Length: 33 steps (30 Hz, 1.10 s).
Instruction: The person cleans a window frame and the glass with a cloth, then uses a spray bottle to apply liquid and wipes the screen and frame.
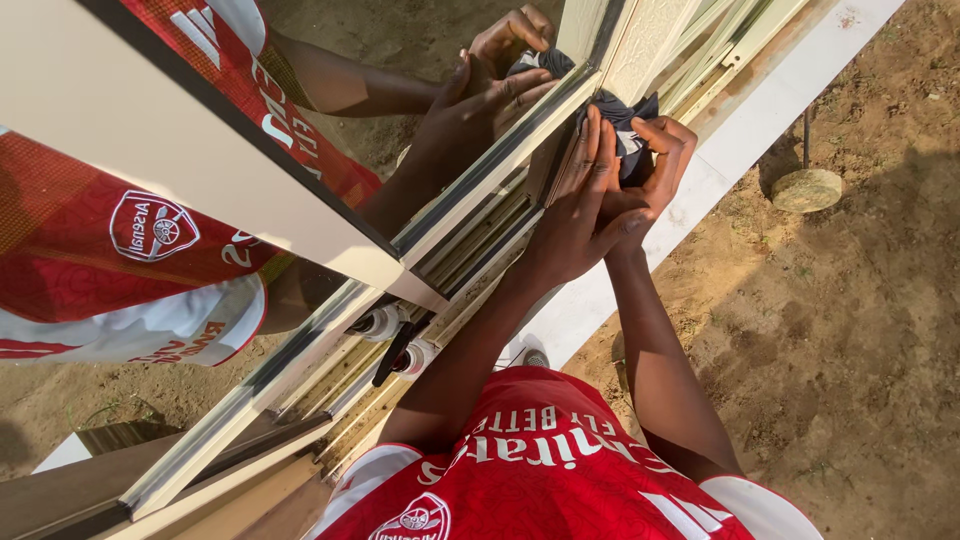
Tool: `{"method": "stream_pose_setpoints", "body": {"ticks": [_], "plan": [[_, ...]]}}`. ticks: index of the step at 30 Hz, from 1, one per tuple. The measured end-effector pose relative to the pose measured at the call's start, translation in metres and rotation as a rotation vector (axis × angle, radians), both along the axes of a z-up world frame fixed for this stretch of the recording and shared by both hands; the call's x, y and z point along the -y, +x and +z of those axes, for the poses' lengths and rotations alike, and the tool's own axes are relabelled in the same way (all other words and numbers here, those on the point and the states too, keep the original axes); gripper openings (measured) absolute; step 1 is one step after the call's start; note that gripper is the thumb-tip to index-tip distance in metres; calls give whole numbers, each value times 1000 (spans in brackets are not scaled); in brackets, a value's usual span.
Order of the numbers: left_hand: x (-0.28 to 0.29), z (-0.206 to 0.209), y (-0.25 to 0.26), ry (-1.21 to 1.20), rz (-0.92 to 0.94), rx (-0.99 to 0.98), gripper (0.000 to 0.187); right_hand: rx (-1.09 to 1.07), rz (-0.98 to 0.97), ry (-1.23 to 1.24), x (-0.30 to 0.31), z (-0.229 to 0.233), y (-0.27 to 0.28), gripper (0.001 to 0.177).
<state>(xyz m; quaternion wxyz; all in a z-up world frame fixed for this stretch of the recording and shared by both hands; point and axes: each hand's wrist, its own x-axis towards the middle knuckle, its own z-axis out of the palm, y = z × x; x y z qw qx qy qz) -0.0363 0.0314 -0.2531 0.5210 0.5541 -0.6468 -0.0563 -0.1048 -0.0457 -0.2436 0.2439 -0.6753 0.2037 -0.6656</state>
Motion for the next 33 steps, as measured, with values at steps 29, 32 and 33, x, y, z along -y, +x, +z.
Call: {"method": "stream_pose_setpoints", "body": {"ticks": [29,32,33], "plan": [[14,-127,-7,164,24,-89,97,-253,-82,113,13,-121,-6,29],[18,-125,-9,222,6,-133,99,-258,-69,205,19,-123,-5,27],[18,-116,-9,241,-17,-186,100,-258,-69,204,19,-115,-6,27]]}}
